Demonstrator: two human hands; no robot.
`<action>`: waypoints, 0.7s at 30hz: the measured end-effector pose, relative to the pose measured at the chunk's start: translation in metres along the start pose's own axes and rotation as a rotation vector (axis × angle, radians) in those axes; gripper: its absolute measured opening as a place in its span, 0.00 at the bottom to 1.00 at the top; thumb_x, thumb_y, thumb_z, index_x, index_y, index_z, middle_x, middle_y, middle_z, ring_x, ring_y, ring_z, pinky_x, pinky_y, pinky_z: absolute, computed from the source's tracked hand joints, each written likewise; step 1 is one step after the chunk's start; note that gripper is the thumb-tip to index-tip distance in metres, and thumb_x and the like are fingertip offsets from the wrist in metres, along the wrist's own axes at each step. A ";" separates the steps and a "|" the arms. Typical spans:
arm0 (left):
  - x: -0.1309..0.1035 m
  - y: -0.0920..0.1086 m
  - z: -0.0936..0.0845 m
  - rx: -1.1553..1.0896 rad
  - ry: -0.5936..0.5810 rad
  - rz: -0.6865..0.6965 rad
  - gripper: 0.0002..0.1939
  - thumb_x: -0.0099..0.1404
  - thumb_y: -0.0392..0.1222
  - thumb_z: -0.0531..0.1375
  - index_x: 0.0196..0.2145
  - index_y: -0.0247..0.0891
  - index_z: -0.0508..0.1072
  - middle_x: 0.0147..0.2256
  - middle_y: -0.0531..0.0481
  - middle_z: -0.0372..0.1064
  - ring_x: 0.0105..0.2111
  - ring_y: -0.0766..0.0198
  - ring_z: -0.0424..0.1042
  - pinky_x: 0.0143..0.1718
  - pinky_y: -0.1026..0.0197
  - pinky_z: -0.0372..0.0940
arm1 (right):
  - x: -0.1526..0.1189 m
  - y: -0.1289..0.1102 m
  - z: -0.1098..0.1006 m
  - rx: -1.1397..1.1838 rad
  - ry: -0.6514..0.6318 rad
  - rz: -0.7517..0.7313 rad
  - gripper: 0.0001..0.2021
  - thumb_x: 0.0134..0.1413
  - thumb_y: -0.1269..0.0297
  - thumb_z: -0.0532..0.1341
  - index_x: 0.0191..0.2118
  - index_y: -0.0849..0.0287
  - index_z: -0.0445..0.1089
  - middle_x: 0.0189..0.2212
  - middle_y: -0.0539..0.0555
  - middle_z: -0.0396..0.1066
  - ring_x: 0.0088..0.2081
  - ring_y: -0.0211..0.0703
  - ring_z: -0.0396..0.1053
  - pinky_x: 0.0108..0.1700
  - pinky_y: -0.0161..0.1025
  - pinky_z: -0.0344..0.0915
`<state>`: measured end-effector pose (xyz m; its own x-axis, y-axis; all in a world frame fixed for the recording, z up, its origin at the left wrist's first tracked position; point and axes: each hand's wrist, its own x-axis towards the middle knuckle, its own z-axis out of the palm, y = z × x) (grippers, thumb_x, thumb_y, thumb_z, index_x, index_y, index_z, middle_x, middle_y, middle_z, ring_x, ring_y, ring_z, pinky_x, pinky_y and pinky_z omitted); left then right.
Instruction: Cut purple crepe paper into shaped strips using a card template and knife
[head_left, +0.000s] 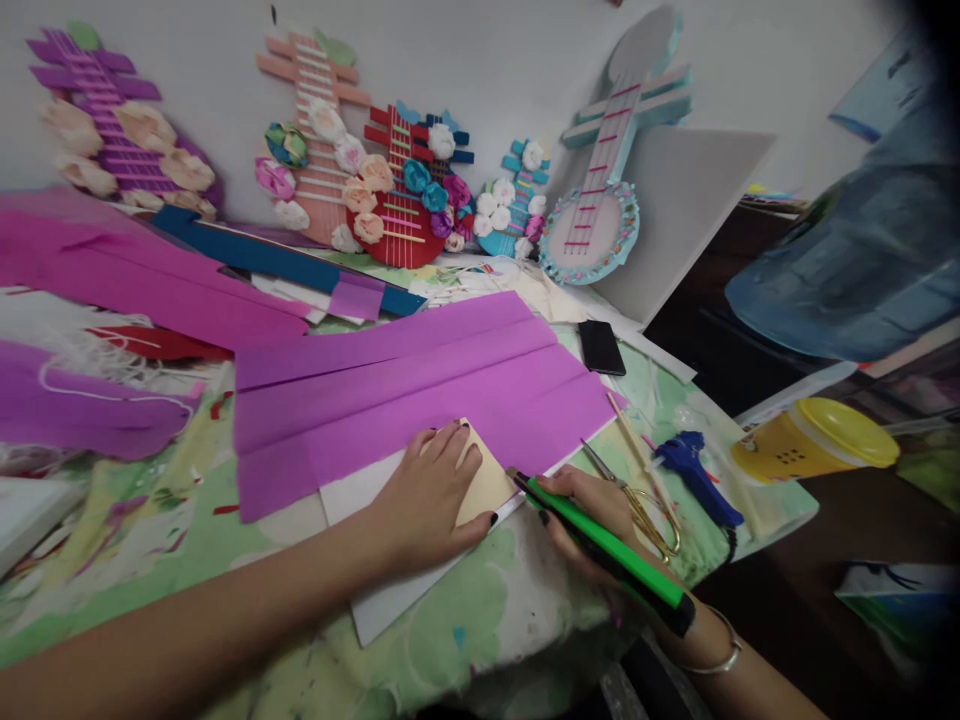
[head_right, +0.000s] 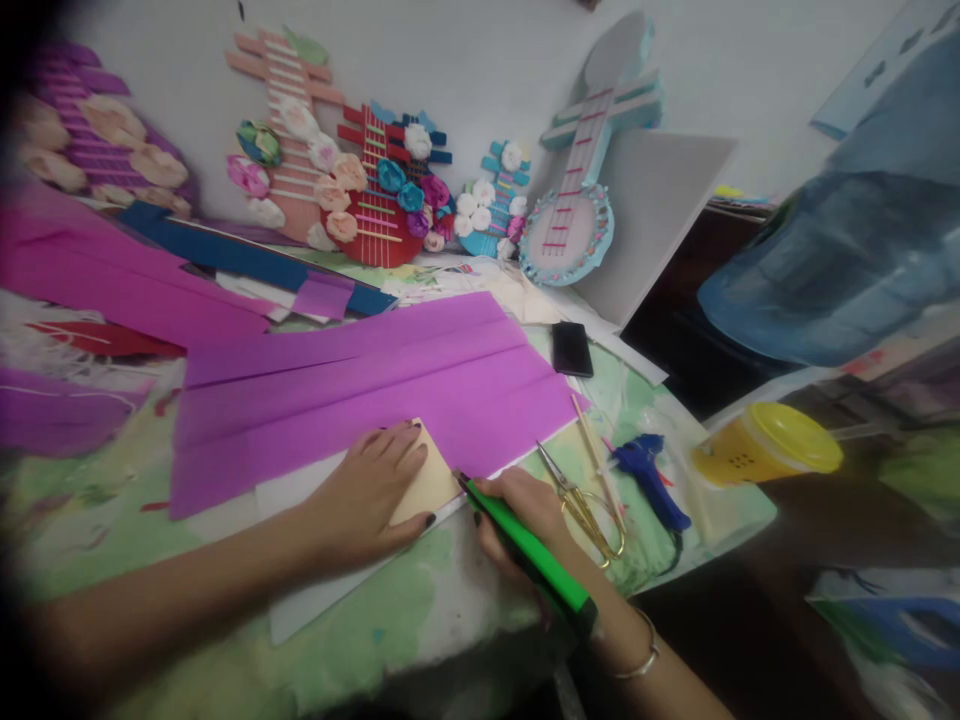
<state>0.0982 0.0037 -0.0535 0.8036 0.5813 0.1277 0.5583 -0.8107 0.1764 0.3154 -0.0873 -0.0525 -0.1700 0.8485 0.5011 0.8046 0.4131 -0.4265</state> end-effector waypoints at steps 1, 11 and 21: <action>0.000 0.000 0.000 0.003 -0.001 0.001 0.31 0.64 0.57 0.53 0.56 0.30 0.64 0.62 0.29 0.53 0.63 0.40 0.50 0.61 0.39 0.48 | 0.000 0.000 0.000 0.002 0.002 -0.002 0.07 0.55 0.64 0.56 0.36 0.56 0.70 0.21 0.50 0.68 0.22 0.40 0.66 0.26 0.38 0.64; 0.000 -0.001 0.002 0.010 0.012 -0.002 0.32 0.64 0.57 0.52 0.56 0.29 0.63 0.62 0.28 0.53 0.63 0.39 0.50 0.61 0.38 0.47 | -0.006 0.000 0.000 0.055 -0.025 0.002 0.09 0.52 0.70 0.56 0.40 0.53 0.67 0.26 0.49 0.73 0.26 0.41 0.70 0.30 0.37 0.66; -0.001 -0.001 0.003 0.009 0.041 0.014 0.30 0.65 0.56 0.53 0.56 0.30 0.63 0.62 0.29 0.54 0.63 0.39 0.51 0.60 0.38 0.47 | -0.003 -0.005 -0.004 0.079 -0.009 -0.015 0.03 0.55 0.66 0.57 0.34 0.53 0.69 0.22 0.49 0.70 0.23 0.40 0.69 0.24 0.36 0.64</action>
<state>0.0970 0.0037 -0.0564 0.8022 0.5722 0.1704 0.5491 -0.8192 0.1659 0.3141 -0.0932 -0.0483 -0.1872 0.8446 0.5015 0.7547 0.4505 -0.4770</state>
